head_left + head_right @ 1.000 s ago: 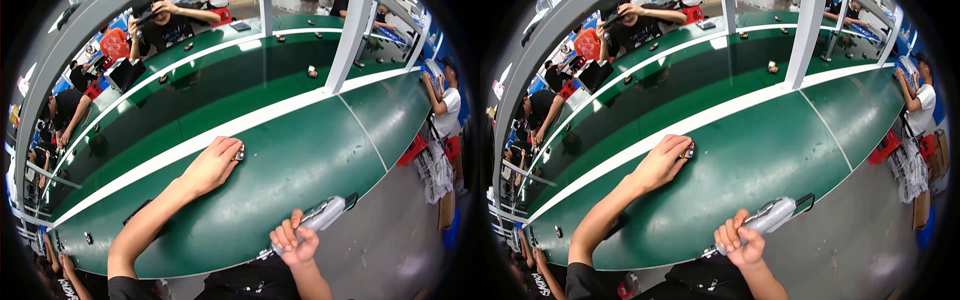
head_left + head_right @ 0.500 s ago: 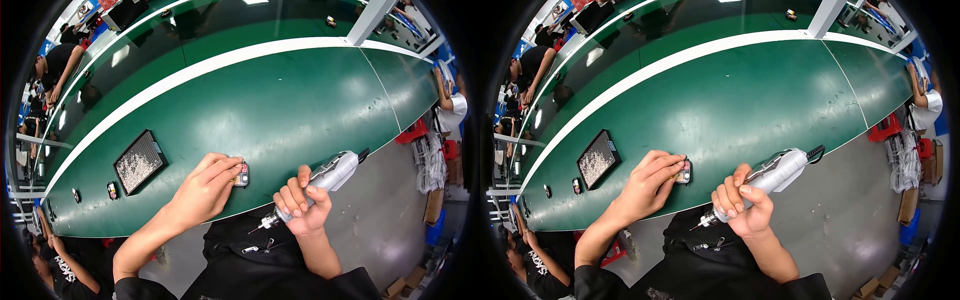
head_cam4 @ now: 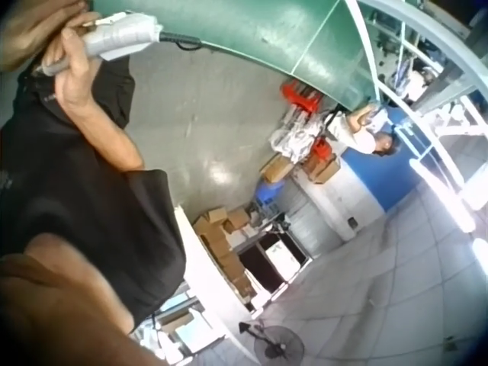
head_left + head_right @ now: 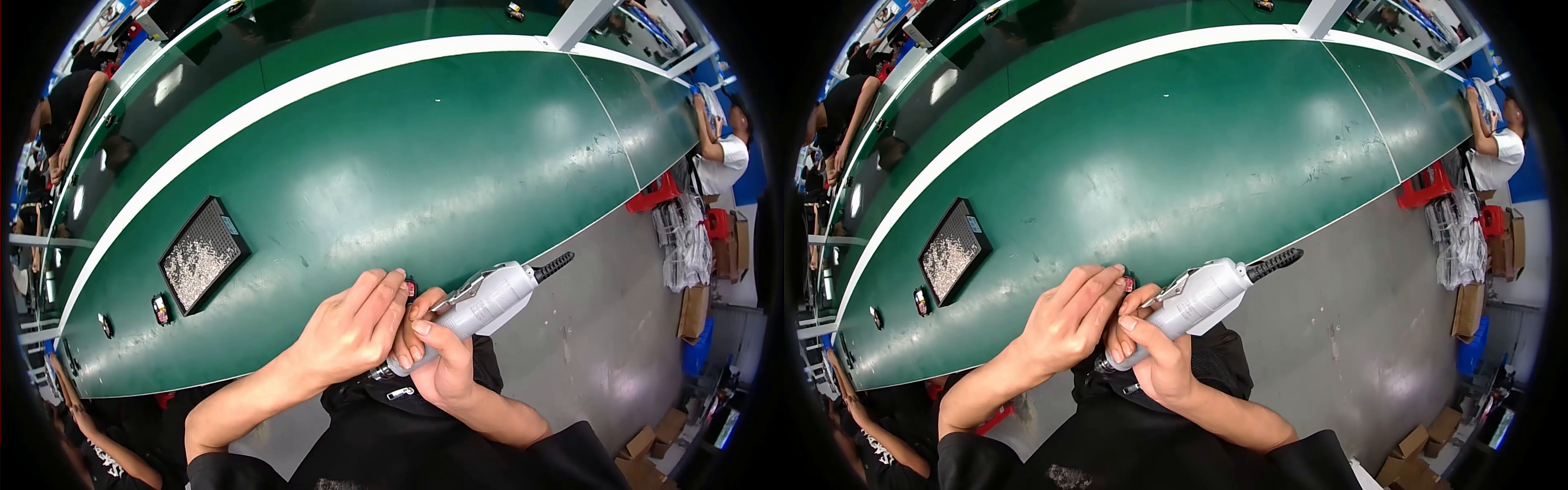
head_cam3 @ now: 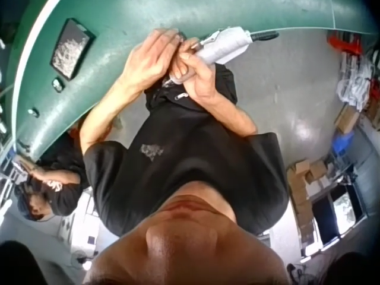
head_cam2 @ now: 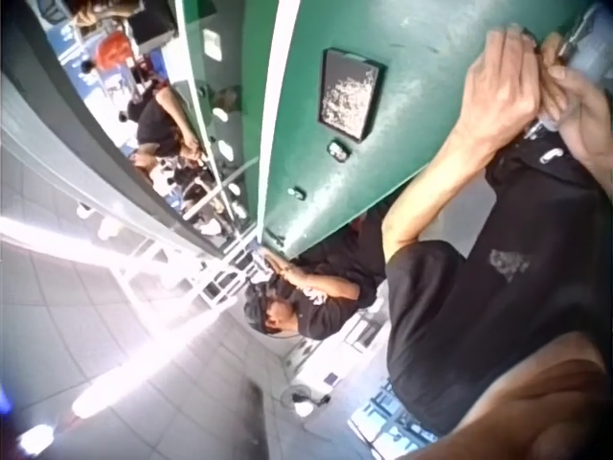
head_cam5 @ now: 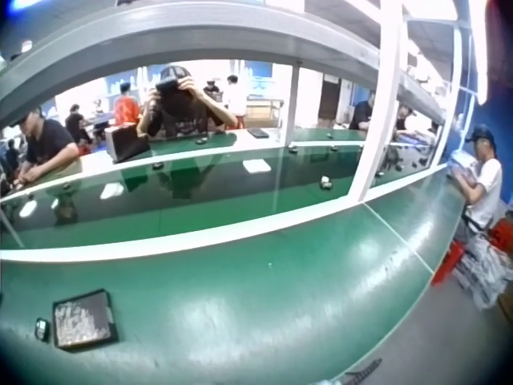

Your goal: The worker uses an electric screwdriver to attach screws to small electronic components on a factory assembly line.

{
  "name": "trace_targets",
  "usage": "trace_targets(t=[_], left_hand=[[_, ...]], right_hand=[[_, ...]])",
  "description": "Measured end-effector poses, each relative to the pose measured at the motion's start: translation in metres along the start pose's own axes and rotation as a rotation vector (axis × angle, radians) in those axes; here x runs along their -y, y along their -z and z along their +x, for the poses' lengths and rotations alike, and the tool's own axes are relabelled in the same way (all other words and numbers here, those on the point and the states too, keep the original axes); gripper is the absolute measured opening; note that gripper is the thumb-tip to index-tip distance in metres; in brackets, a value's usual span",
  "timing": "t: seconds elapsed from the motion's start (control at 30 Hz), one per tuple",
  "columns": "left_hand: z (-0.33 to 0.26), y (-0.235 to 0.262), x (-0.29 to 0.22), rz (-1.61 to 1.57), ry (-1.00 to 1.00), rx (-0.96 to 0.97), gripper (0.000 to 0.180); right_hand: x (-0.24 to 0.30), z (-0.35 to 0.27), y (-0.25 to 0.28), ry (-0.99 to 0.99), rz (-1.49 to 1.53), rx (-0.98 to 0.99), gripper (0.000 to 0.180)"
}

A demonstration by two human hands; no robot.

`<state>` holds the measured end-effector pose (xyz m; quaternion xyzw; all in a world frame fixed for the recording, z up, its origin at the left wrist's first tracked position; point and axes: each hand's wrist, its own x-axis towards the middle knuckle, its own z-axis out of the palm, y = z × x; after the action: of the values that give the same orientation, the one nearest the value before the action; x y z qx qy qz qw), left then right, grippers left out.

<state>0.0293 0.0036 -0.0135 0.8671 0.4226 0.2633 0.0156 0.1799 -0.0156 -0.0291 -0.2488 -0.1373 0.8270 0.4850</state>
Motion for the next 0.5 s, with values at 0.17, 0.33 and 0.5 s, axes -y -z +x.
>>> trace_targets(t=[0.17,0.33,0.5], left_hand=[[-0.002,-0.005,-0.004,0.040,0.012,-0.031,0.037],[-0.003,-0.003,-0.004,0.022,0.033,-0.004,0.033],[-0.002,0.006,-0.005,-0.023,0.068,0.108,0.031]], right_hand=[[0.000,0.003,0.008,-0.040,0.066,0.023,0.009],[0.000,0.003,0.005,-0.034,0.057,-0.014,0.008],[0.041,0.016,0.007,0.047,-0.155,0.274,0.009]])
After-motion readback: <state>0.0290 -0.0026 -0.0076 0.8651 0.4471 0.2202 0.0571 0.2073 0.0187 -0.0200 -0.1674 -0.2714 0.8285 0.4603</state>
